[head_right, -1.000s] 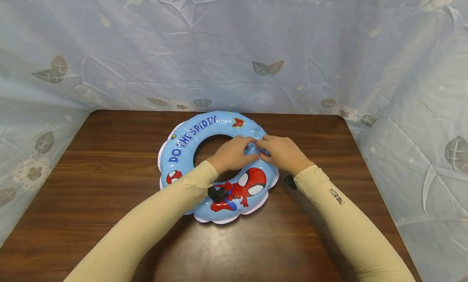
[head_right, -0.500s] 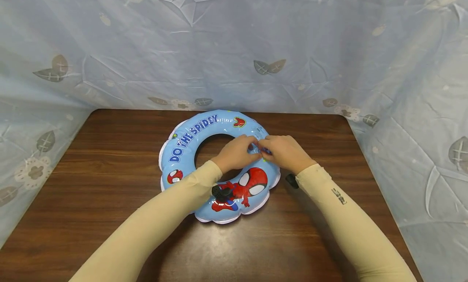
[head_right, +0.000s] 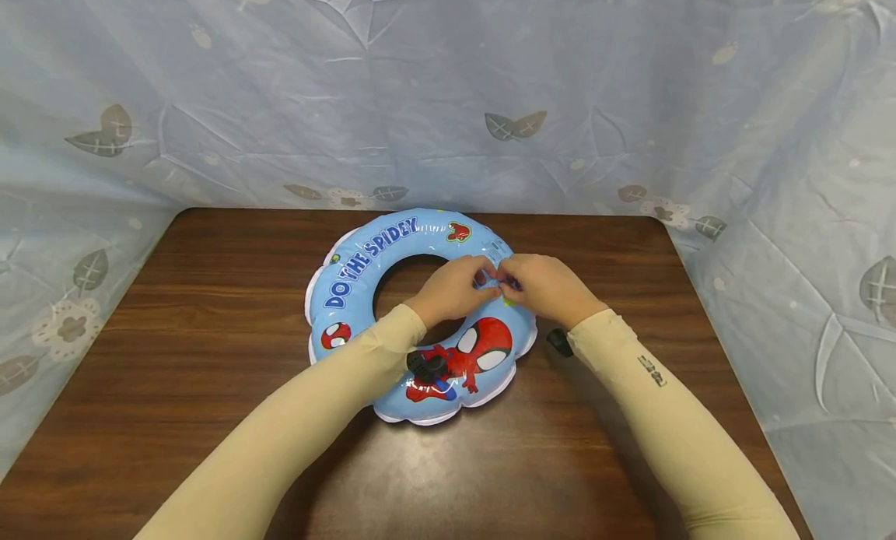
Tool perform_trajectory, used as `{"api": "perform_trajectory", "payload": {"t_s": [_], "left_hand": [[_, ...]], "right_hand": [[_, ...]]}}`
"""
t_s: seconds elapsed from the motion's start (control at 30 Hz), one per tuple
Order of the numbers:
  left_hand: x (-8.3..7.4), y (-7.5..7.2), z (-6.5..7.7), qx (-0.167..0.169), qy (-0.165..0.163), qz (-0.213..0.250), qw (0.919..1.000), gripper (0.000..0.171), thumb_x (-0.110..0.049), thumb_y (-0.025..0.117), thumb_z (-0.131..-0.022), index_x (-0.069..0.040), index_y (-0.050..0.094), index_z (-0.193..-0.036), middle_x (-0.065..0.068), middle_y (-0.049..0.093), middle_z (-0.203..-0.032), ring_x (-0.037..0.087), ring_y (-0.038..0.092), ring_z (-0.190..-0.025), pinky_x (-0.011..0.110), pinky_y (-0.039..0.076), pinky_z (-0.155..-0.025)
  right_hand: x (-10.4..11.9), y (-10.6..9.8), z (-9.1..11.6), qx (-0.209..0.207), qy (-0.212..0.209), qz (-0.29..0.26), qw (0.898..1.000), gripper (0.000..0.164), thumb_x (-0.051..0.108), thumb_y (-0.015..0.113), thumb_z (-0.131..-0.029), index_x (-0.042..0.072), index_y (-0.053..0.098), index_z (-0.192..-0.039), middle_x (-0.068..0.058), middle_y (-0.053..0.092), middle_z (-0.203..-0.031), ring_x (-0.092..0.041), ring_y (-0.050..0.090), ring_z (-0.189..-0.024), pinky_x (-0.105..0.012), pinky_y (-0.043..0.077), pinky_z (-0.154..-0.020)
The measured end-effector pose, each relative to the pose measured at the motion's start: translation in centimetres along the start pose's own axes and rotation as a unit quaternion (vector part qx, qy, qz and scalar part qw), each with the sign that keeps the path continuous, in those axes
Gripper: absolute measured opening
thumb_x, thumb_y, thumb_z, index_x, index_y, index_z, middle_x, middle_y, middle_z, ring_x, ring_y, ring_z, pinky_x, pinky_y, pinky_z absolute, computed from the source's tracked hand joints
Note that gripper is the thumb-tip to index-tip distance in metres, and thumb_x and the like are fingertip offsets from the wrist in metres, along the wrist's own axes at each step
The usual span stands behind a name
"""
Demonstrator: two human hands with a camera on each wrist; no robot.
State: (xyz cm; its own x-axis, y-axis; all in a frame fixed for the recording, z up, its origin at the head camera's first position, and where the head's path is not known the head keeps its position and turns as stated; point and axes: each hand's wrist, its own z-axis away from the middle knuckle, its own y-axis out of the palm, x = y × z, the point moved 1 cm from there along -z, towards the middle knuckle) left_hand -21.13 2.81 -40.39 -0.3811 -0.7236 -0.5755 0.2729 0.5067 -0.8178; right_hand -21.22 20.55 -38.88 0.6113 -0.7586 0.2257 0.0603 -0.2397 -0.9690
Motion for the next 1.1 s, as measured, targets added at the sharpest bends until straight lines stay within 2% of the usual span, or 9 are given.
{"api": "perform_trajectory", "payload": {"t_s": [0.2,0.37,0.6,0.77,1.0,1.1], "left_hand": [[0.3,-0.1,-0.6,0.01,-0.013,-0.008,0.9998,0.034,-0.04,0.065,-0.088,-0.015,0.063,-0.109,-0.005,0.062,-0.094,0.009,0.057,-0.087,0.025,0.048,-0.08],[0.6,-0.4,-1.1,0.019,-0.001,-0.027,0.9994,0.032,-0.041,0.068,-0.085,-0.015,0.064,-0.103,-0.006,0.064,-0.089,0.009,0.058,-0.084,0.025,0.048,-0.079],[0.7,-0.4,-1.4,0.025,0.026,-0.016,0.9992,0.026,-0.035,0.068,-0.086,-0.017,0.06,-0.103,-0.007,0.06,-0.08,0.008,0.056,-0.074,0.022,0.045,-0.068],[0.9,-0.3,-1.5,0.028,0.034,-0.001,0.999,0.022,-0.034,0.067,-0.087,-0.019,0.062,-0.102,-0.008,0.061,-0.082,0.008,0.056,-0.075,0.022,0.044,-0.069],[0.9,-0.3,-1.7,0.027,0.023,0.006,0.9994,0.016,-0.03,0.066,-0.089,-0.017,0.068,-0.099,-0.005,0.067,-0.094,0.01,0.06,-0.087,0.023,0.046,-0.079],[0.8,-0.4,-1.7,0.024,0.015,0.018,0.9994,0.014,-0.028,0.067,-0.089,-0.017,0.071,-0.095,-0.006,0.069,-0.094,0.009,0.06,-0.088,0.022,0.047,-0.08]], "right_hand": [[-0.1,-0.2,-0.2,-0.001,-0.001,-0.011,1.0,0.009,0.018,0.073,-0.082,0.017,0.068,-0.089,0.008,0.062,-0.08,-0.011,0.057,-0.071,-0.029,0.05,-0.07],[-0.2,-0.1,-0.5,0.002,-0.014,-0.021,1.0,0.008,0.017,0.073,-0.082,0.02,0.066,-0.085,0.011,0.06,-0.079,-0.012,0.056,-0.069,-0.028,0.048,-0.068],[-0.2,0.1,-0.6,0.001,-0.016,-0.022,1.0,0.01,0.017,0.073,-0.08,0.018,0.068,-0.089,0.009,0.063,-0.082,-0.012,0.058,-0.072,-0.028,0.05,-0.072],[-0.3,0.0,-0.6,-0.001,-0.015,-0.031,0.999,0.009,0.017,0.073,-0.08,0.018,0.068,-0.088,0.01,0.063,-0.081,-0.012,0.058,-0.073,-0.028,0.05,-0.072],[-0.4,0.0,-0.5,-0.002,-0.013,-0.042,0.999,0.008,0.015,0.072,-0.081,0.02,0.067,-0.085,0.011,0.062,-0.079,-0.013,0.057,-0.071,-0.028,0.048,-0.068],[-0.4,0.1,-0.5,-0.002,-0.004,-0.048,0.999,0.008,0.014,0.072,-0.081,0.02,0.067,-0.085,0.011,0.061,-0.079,-0.012,0.055,-0.07,-0.028,0.048,-0.068]]}}
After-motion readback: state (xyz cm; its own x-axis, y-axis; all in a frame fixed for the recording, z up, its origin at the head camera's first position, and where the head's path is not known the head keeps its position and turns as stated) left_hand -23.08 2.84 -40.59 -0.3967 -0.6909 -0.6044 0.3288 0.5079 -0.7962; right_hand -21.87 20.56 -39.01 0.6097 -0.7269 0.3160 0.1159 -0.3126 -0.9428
